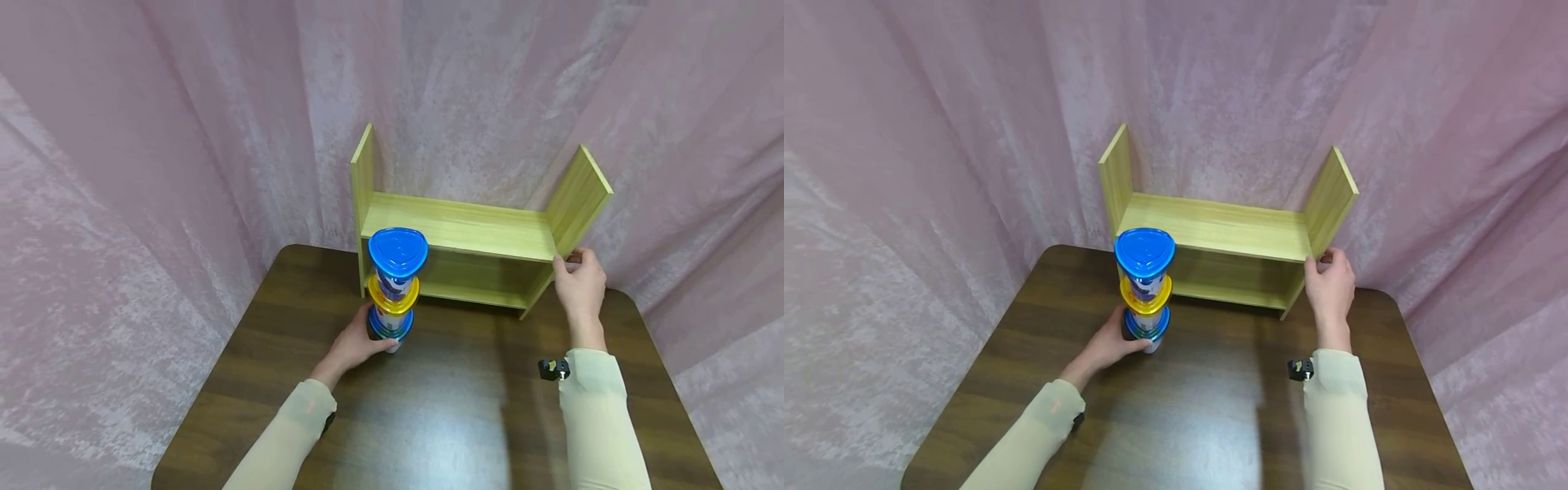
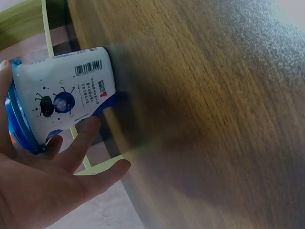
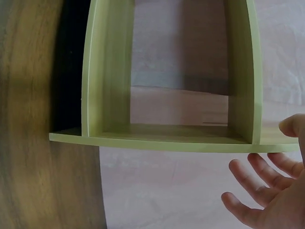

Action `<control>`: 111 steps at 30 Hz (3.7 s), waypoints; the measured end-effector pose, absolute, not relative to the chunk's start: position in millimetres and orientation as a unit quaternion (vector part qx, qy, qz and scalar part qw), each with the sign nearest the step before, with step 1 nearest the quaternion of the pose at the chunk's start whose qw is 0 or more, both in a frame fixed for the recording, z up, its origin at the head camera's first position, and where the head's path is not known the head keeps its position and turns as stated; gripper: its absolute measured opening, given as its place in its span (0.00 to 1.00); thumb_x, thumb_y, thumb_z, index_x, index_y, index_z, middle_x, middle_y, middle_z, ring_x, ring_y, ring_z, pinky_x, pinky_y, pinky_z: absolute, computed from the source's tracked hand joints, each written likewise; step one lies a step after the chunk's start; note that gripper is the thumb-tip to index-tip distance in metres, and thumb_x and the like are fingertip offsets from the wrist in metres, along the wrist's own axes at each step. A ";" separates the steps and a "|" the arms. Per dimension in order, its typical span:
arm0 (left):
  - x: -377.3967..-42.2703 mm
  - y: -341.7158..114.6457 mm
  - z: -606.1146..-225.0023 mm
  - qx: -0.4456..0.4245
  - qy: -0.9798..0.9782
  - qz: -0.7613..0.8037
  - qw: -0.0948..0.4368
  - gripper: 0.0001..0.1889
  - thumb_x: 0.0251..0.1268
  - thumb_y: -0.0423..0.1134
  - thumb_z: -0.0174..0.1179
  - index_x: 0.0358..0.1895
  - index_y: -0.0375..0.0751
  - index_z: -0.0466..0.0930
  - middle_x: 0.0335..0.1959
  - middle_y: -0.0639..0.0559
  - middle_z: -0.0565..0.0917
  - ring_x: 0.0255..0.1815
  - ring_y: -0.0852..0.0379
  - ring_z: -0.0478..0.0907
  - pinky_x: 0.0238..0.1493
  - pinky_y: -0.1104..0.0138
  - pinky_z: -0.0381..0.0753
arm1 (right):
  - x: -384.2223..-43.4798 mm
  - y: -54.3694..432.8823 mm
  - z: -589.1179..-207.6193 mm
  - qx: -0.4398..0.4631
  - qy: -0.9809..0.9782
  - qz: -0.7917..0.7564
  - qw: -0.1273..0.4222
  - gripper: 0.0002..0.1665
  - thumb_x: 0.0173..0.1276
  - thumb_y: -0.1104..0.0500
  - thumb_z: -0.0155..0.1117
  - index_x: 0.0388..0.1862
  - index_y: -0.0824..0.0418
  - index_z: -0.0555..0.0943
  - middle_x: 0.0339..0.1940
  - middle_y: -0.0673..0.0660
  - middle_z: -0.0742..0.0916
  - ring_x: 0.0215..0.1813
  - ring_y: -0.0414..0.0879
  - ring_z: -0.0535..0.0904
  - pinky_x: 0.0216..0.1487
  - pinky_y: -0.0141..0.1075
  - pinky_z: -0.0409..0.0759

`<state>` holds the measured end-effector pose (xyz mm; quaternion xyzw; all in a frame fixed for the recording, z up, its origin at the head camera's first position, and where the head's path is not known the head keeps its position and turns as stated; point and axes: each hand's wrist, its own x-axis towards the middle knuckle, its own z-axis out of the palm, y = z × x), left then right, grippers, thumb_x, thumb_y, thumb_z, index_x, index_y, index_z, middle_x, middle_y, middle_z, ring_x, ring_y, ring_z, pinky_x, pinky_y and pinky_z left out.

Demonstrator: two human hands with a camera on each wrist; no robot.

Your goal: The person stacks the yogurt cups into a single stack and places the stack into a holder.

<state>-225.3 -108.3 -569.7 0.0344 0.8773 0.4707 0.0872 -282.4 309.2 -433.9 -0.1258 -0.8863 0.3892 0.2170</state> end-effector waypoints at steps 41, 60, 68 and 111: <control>-230.1 -103.2 -566.8 0.047 0.883 0.459 0.083 0.54 0.53 0.60 0.75 0.79 0.52 0.51 0.73 0.46 0.68 0.71 0.43 0.69 0.70 0.42 0.66 | -309.8 320.3 -442.3 -0.150 -0.878 0.314 0.327 0.18 0.72 0.52 0.61 0.35 0.68 0.82 0.34 0.67 0.88 0.39 0.67 0.81 0.44 0.55 0.75; -227.2 -101.6 -579.6 0.065 0.894 0.438 0.074 0.60 0.49 0.63 0.76 0.80 0.60 0.44 0.73 0.48 0.68 0.70 0.44 0.70 0.67 0.41 0.69 | -308.9 315.5 -447.3 -0.163 -0.868 0.322 0.341 0.17 0.72 0.53 0.61 0.35 0.67 0.81 0.35 0.67 0.88 0.41 0.67 0.82 0.46 0.57 0.75; -228.5 -97.3 -594.6 0.061 0.890 0.448 0.051 0.66 0.49 0.53 0.80 0.80 0.68 0.33 0.73 0.45 0.67 0.70 0.41 0.70 0.66 0.39 0.69 | -309.5 315.5 -446.9 -0.156 -0.869 0.321 0.343 0.16 0.71 0.53 0.61 0.34 0.67 0.81 0.36 0.66 0.88 0.41 0.67 0.82 0.45 0.57 0.76; -232.8 -100.8 -608.7 0.072 0.880 0.469 0.001 0.58 0.51 0.46 0.80 0.79 0.51 0.46 0.70 0.42 0.72 0.66 0.42 0.73 0.68 0.44 0.69 | -310.2 306.3 -449.0 -0.148 -0.875 0.312 0.341 0.14 0.71 0.56 0.62 0.31 0.66 0.77 0.33 0.66 0.86 0.39 0.67 0.81 0.43 0.58 0.75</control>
